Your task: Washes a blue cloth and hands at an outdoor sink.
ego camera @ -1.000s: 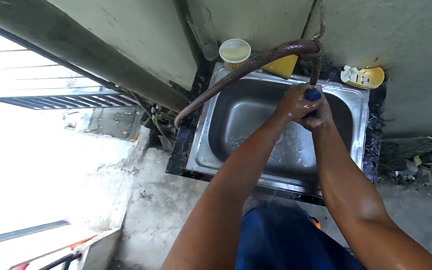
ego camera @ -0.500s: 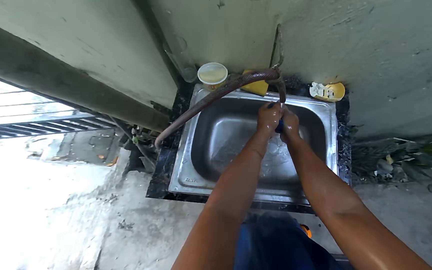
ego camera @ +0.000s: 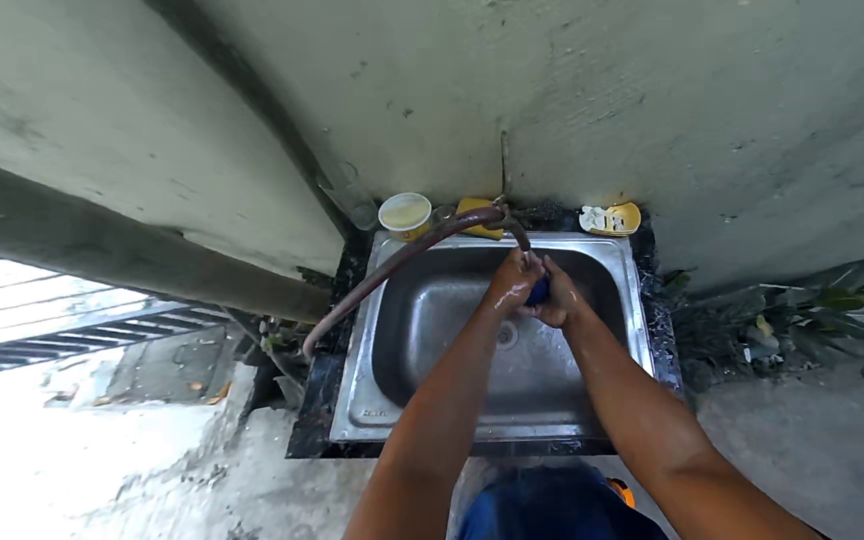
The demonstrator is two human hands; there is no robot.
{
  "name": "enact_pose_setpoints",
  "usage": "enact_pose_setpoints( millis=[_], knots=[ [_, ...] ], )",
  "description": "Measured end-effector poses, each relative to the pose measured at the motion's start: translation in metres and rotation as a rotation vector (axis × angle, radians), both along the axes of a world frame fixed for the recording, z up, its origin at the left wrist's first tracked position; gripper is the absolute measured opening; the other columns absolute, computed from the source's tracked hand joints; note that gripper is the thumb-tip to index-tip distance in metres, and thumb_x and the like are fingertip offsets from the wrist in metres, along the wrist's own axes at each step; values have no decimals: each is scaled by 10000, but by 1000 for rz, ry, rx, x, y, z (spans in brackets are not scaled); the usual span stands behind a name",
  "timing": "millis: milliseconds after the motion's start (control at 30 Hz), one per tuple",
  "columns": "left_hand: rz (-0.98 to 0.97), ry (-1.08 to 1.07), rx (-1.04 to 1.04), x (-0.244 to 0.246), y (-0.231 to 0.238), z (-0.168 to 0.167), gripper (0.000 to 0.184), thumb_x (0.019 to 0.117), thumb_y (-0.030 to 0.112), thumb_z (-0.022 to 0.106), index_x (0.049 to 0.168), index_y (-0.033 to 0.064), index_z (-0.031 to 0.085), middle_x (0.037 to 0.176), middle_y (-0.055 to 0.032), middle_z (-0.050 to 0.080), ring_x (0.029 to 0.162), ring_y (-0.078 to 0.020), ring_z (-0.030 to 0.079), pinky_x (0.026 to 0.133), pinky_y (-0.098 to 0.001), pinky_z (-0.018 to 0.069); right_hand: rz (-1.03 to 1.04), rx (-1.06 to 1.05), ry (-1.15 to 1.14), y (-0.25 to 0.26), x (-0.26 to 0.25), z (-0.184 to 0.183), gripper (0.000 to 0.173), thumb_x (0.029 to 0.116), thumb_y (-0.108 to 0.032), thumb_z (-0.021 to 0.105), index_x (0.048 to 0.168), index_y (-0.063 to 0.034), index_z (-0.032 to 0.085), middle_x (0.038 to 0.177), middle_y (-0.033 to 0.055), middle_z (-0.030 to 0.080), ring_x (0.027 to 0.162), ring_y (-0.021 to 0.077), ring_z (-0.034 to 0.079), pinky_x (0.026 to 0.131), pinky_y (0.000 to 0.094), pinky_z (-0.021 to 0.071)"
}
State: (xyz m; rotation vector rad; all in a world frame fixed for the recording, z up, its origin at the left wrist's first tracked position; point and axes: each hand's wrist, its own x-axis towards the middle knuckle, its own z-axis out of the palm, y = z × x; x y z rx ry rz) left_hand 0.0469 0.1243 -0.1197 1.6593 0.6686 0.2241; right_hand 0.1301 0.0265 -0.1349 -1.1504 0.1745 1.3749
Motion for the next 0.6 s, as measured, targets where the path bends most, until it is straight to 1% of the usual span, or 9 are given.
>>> enact_pose_setpoints(
  millis=[100,167,200,233,300,367,433,500,600],
  knots=[
    [72,10,124,-5,-6,9,283,1048,245,578,1136,9,707,1124,-151,697,1074,-244,647,983,-467,497,-6,31,-80,-2,-4,3,613,982,-735,370,1123,-186,603,896,13,643,755,130,637,628,313,555],
    [196,68,181,-10,-3,14,293,1042,221,576,1039,-29,729,1111,-186,696,1081,-286,640,994,-496,478,50,71,-130,-6,0,8,507,1025,-619,421,1133,-166,622,878,13,655,700,112,630,569,270,533],
    [273,111,124,-11,1,10,322,1055,250,561,1064,-30,719,1063,-178,694,1007,-271,647,934,-482,502,73,99,-148,-8,3,10,409,1045,-504,452,1146,-151,632,888,29,674,688,121,640,553,271,535],
    [338,140,12,-10,4,1,389,1075,320,527,1100,-35,684,1014,-182,667,935,-273,622,862,-483,497,84,125,-152,-9,7,12,312,1043,-395,479,1157,-138,615,906,45,672,697,139,644,559,289,542],
    [381,83,-341,-11,7,-18,509,1082,465,444,1315,32,578,1180,-194,644,1056,-309,624,894,-526,522,64,188,-125,-9,12,13,248,1020,-285,492,1173,-119,594,928,77,676,713,172,661,570,325,563],
    [373,-79,-675,-13,-2,-26,520,1033,595,438,1316,182,576,1138,-87,658,984,-236,649,794,-459,565,70,218,-75,-9,16,14,290,1036,-317,460,1140,-102,625,927,89,693,733,186,676,603,340,582],
    [370,-193,-752,-9,-11,-23,365,1040,465,512,1236,171,605,992,-50,680,823,-175,660,685,-363,568,116,174,-111,-10,22,9,371,1071,-397,411,1157,-113,634,938,80,698,770,183,685,631,332,587],
    [366,-193,-595,-4,-15,-24,324,1005,241,609,1302,115,580,1037,-74,678,852,-171,654,730,-368,562,114,11,-219,-12,23,6,446,1074,-492,417,1212,-127,635,987,94,695,822,211,679,667,375,579],
    [354,-159,-314,1,-8,-18,400,961,185,675,1335,84,577,1153,-110,703,953,-203,668,802,-405,557,133,-210,-234,-19,19,12,679,1051,-632,373,1491,-121,454,1376,241,552,1095,398,639,816,530,579]
  ],
)
